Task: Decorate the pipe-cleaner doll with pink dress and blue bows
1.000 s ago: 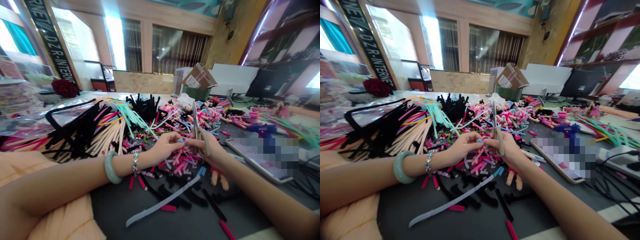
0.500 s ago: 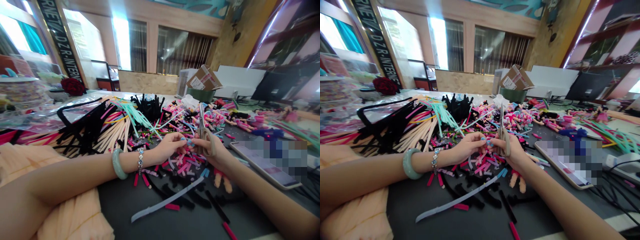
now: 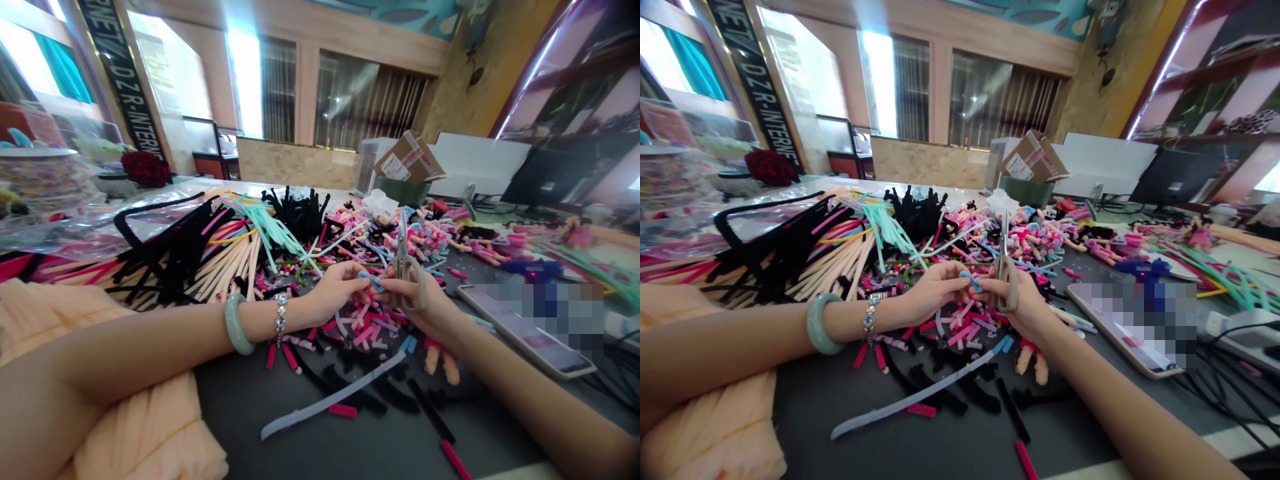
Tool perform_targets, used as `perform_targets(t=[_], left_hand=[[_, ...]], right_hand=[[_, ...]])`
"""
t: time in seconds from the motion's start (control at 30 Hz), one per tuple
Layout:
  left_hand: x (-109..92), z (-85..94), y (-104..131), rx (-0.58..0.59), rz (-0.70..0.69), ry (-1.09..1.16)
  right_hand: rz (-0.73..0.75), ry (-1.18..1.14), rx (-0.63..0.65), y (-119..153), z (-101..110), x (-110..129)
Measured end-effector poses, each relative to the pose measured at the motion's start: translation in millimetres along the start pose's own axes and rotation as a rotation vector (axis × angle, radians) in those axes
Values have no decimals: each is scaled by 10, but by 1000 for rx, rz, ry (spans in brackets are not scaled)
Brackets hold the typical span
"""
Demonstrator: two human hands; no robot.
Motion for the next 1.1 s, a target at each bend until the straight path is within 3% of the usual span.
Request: perform_targets(t=[0.2,0.8,1.1], left_hand=[[-24,21,3,-45,-46,-11],[-48,-40,73,79,-35,-165],[-47,-39,72,75,-61,-174]], right_hand=[[45,-37,-13,1,-1,44],[24,16,88,-15,11,22],[32,32,115,-33,29,3]])
Point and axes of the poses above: each hand's wrist, its own y-axis away from the middle knuckle, its own z-axis out of the back of the hand, x = y × z, the point moved 4 cm from there along -y, towards the middle knuckle, and after that the axes turned 8 degrees about -x, right-handed, at the moved point
